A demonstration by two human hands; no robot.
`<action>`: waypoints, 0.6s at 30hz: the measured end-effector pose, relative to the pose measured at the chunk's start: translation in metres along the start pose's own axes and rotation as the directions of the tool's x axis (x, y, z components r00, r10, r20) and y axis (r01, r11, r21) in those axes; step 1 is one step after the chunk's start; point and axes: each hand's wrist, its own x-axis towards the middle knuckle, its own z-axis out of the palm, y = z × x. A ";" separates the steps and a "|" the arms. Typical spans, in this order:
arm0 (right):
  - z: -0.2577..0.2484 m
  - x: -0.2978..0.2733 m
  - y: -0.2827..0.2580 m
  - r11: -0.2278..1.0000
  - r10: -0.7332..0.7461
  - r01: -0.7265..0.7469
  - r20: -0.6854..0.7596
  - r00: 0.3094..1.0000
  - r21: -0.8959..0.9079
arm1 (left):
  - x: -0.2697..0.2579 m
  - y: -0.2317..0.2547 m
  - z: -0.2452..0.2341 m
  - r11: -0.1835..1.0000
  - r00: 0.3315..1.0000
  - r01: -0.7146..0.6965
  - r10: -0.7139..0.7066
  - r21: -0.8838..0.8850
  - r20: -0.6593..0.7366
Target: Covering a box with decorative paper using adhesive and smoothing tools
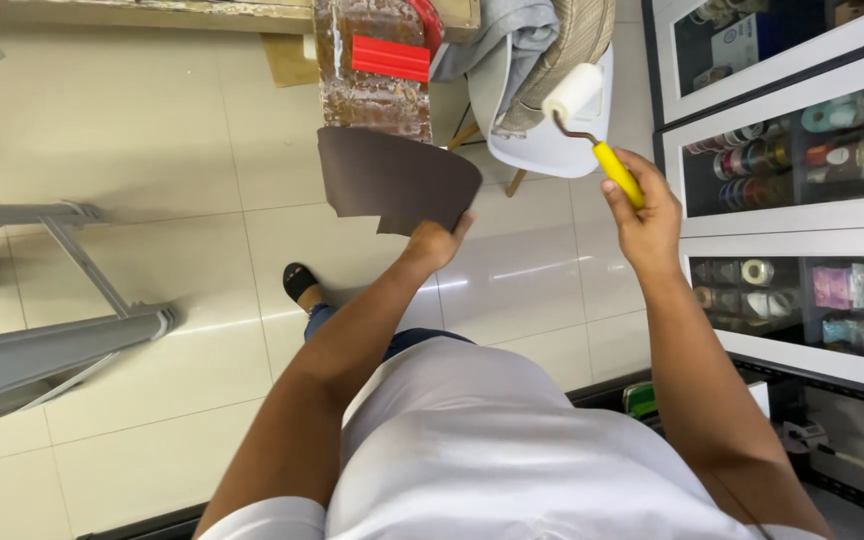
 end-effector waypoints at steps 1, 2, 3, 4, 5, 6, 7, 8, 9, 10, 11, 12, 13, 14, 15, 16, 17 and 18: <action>-0.003 -0.004 0.006 1.000 0.016 -0.015 -0.048 0.999 0.019 | -0.024 0.019 -0.027 0.997 0.994 -0.030 0.036 -0.065 0.103; -0.007 -0.008 0.012 0.999 0.033 -0.029 -0.096 0.995 0.039 | -0.049 0.039 -0.054 0.990 0.976 -0.053 0.079 -0.133 0.203; -0.012 -0.009 0.014 0.999 0.032 -0.029 -0.097 0.995 0.039 | -0.053 0.047 -0.069 0.990 0.976 -0.053 0.079 -0.132 0.202; -0.018 -0.010 0.016 0.996 0.062 -0.053 -0.145 0.987 0.069 | -0.057 0.055 -0.084 0.965 0.981 -0.004 0.054 -0.262 0.185; -0.022 -0.010 0.018 0.992 0.092 -0.073 -0.190 0.977 0.104 | -0.060 0.063 -0.101 0.920 0.985 0.043 0.025 -0.389 0.169; -0.027 -0.009 0.020 0.992 0.090 -0.070 -0.191 0.978 0.107 | -0.076 0.040 -0.130 0.920 0.986 0.043 0.024 -0.389 0.165; -0.034 -0.010 0.021 0.989 0.107 -0.083 -0.214 0.971 0.119 | -0.091 0.017 -0.159 0.684 0.978 -0.057 0.185 -0.727 0.097; -0.040 -0.012 0.022 0.987 0.124 -0.095 -0.237 0.963 0.131 | -0.107 -0.005 -0.189 0.323 0.953 -0.129 0.303 -0.937 -0.026; -0.042 -0.014 0.026 0.986 0.130 -0.102 -0.233 0.964 0.128 | -0.125 -0.021 -0.210 0.324 0.954 -0.120 0.299 -0.939 -0.019; -0.044 -0.017 0.030 0.983 0.150 -0.120 -0.236 0.960 0.138 | -0.143 -0.038 -0.232 -0.310 0.902 -0.149 0.347 -0.939 -0.257; -0.043 -0.014 0.034 0.980 0.159 -0.125 -0.237 0.958 0.154 | -0.161 -0.055 -0.256 -0.822 0.843 -0.100 0.230 -0.561 -0.487; -0.040 -0.013 0.033 0.980 0.155 -0.120 -0.230 0.961 0.157 | -0.130 -0.099 -0.229 -0.824 0.841 -0.107 0.223 -0.556 -0.492; -0.036 -0.010 0.033 0.991 0.068 -0.043 -0.193 0.979 0.129 | -0.106 -0.146 -0.202 -0.748 0.719 0.008 0.466 -0.663 -0.516; -0.032 -0.007 0.032 0.994 -0.020 0.036 -0.153 0.988 0.104 | -0.091 -0.196 -0.172 -0.638 0.544 0.088 0.674 -0.765 -0.499; -0.025 -0.002 0.029 0.993 -0.018 0.034 -0.143 0.990 0.109 | -0.073 -0.226 -0.127 -0.642 0.552 0.082 0.667 -0.763 -0.502; -0.018 0.003 0.025 0.996 -0.086 0.090 -0.115 0.990 0.029 | -0.058 -0.255 -0.086 -0.338 0.834 -0.109 0.481 -0.935 -0.271; -0.011 0.008 0.020 0.987 -0.155 0.151 -0.085 0.984 -0.051 | -0.037 -0.277 -0.050 0.053 0.983 -0.131 0.134 -0.990 -0.123; -0.004 0.009 0.013 0.987 -0.157 0.154 -0.079 0.984 -0.047 | -0.046 -0.252 -0.062 0.050 0.984 -0.133 0.128 -0.990 -0.126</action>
